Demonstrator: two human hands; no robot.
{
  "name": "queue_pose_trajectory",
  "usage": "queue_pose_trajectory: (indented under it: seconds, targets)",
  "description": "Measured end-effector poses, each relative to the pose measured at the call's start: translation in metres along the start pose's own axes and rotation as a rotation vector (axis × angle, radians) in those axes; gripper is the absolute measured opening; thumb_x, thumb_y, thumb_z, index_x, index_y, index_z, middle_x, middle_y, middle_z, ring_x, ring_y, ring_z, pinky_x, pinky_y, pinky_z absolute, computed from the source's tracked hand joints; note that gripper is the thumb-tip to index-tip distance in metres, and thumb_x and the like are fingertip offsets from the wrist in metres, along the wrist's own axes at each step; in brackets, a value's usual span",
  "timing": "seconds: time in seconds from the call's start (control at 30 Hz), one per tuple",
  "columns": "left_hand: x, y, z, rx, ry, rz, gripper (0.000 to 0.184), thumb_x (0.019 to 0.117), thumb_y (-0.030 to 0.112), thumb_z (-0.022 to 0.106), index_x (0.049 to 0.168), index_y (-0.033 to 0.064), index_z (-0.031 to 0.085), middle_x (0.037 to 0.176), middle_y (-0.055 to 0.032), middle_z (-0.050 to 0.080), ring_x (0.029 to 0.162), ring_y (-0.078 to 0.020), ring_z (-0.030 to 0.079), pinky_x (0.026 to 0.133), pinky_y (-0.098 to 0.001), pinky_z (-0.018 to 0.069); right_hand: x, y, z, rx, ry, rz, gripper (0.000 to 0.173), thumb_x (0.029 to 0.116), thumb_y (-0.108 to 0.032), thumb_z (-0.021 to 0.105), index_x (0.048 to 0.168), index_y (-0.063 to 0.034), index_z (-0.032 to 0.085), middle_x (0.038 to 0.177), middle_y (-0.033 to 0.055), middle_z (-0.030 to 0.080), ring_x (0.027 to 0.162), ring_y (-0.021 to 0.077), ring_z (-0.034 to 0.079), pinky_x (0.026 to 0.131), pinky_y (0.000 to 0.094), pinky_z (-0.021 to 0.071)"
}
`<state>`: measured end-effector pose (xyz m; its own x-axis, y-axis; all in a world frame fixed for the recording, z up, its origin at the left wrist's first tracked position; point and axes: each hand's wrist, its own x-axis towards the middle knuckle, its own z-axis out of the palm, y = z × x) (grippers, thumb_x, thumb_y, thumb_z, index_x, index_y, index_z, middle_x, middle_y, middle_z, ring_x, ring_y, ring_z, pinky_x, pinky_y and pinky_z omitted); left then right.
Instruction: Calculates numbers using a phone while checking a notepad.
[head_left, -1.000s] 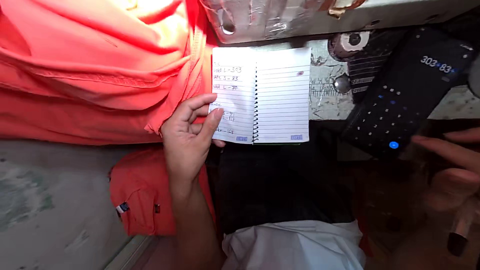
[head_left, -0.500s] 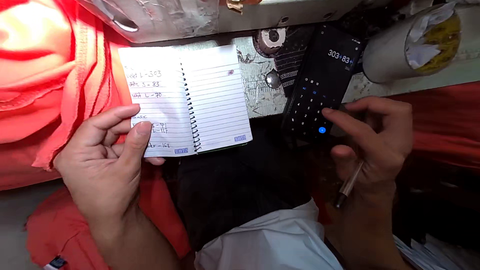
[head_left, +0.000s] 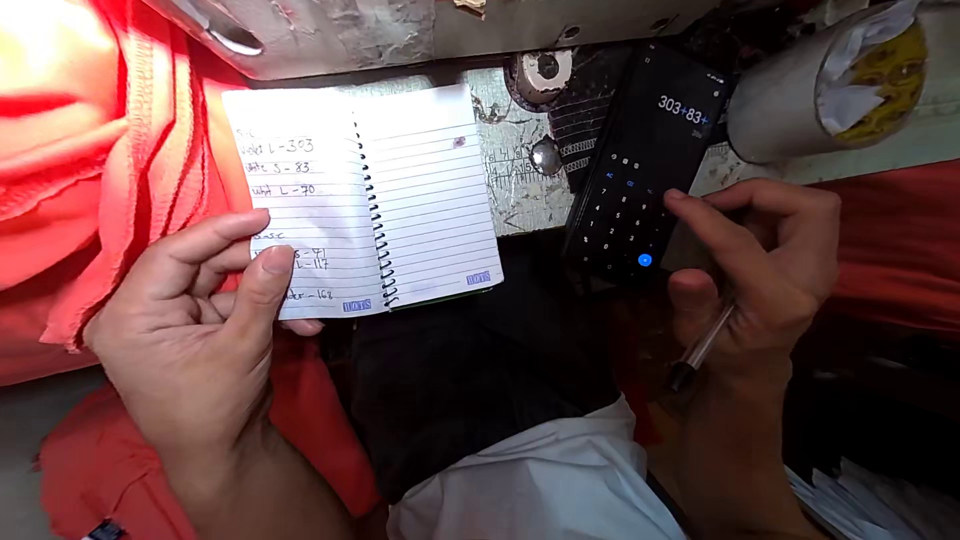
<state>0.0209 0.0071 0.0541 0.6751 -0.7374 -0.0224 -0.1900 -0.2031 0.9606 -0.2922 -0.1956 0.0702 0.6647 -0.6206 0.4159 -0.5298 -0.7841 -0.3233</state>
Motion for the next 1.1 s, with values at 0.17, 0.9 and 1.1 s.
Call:
queue_pose_trajectory:
  seconds: [0.17,0.9,1.1]
  targets:
    - [0.000,0.000,0.000,0.014,0.006,-0.001,0.029,0.0988,0.018,0.068,0.127,0.0149,0.062,0.100,0.0126,0.072,0.067,0.0014,0.069,0.050,-0.0136,0.0564,0.000,-0.001,0.002,0.024,-0.002,0.004,0.061,0.1048,-0.057,0.044,0.126,-0.0076,0.072,0.113,0.0203,0.060,0.098,0.0226,0.056,0.084,0.0330,0.0437]
    - [0.000,0.002,0.001,0.014,0.007,-0.004,0.029,0.0991,0.017,0.067,0.127,0.0145,0.061,0.100,0.0130,0.072,0.067,0.0015,0.069,0.050,-0.0141,0.0568,0.020,-0.016,0.005,-0.065,-0.134,-0.003,0.058,0.1000,-0.063,0.049,0.131,-0.0203,0.072,0.123,0.0218,0.060,0.099,0.0306,0.055,0.077,0.0417,0.0418]
    - [0.000,0.000,-0.001,0.006,0.002,0.004,0.029,0.0991,0.018,0.068,0.127,0.0145,0.062,0.098,0.0127,0.072,0.067,0.0010,0.069,0.051,-0.0140,0.0570,0.000,-0.012,0.000,0.022,0.028,-0.081,0.058,0.1030,-0.060,0.046,0.114,-0.0113,0.077,0.107,0.0169,0.061,0.092,0.0221,0.054,0.080,0.0355,0.0407]
